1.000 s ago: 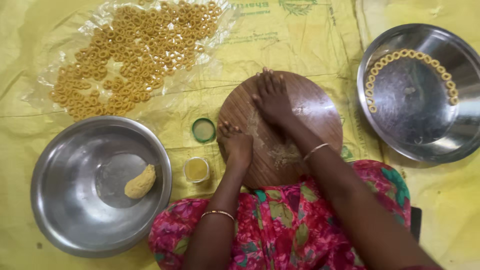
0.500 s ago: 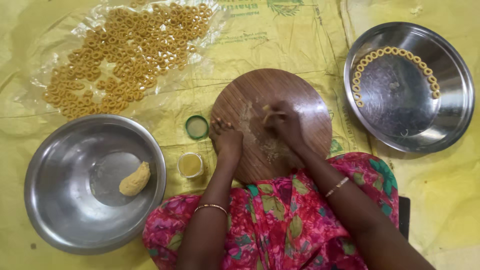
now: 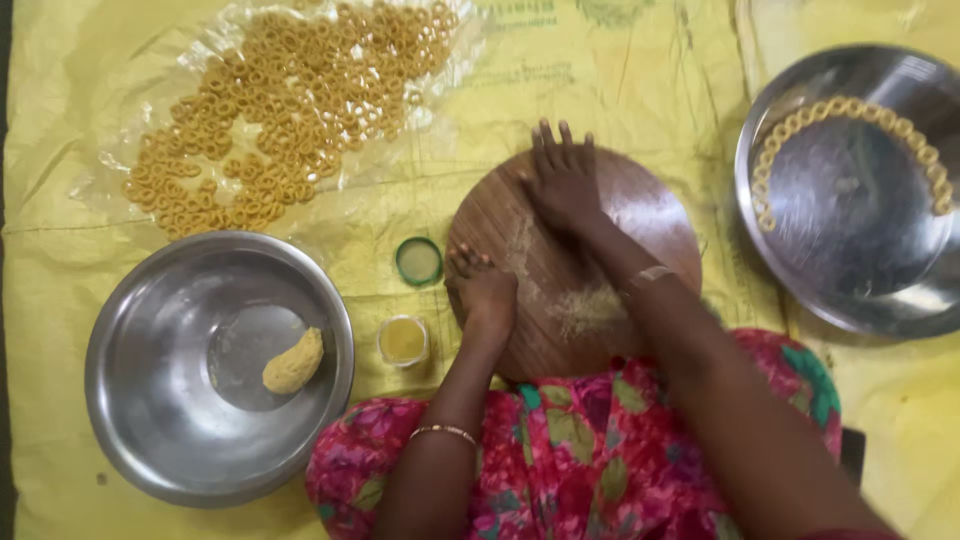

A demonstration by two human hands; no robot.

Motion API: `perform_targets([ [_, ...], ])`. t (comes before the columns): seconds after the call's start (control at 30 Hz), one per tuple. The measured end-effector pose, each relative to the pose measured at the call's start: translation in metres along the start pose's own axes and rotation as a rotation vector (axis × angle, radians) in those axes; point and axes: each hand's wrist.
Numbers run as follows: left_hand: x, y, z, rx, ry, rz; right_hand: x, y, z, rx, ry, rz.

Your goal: The person rolls dough into thin ropes on a wooden board, then shapes them into small rings and places them on a metal tray. The person repeats this process throughout the clip.

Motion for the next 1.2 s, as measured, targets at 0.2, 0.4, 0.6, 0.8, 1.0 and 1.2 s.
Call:
perform_targets([
  [0.2,0.009,-0.004,-0.002,-0.021,0.05,-0.029,0.011,0.053,-0.013,0.049,0.05,-0.003],
  [0.4,0.023,0.004,0.0,0.012,0.049,-0.027,0.035,0.193,-0.007,0.22,0.065,-0.198],
  [0.6,0.029,0.0,0.002,0.007,0.046,-0.037,0.009,0.077,-0.004,0.131,-0.013,-0.037],
  [0.8,0.015,-0.003,0.002,0.021,0.058,-0.01,0.008,0.046,-0.031,-0.009,-0.003,-0.047],
  [1.0,0.018,-0.008,0.003,0.006,0.052,-0.102,0.023,0.156,-0.038,0.192,-0.13,0.02],
  [1.2,0.013,-0.001,-0.005,-0.015,0.07,0.047,0.044,0.132,-0.007,-0.202,-0.777,0.117],
])
Point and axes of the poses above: each hand's wrist, its own y-axis away from the middle knuckle, its own x-axis out of the back of the hand, z = x × y, and after that the axes turned 5 degrees about y, right-handed
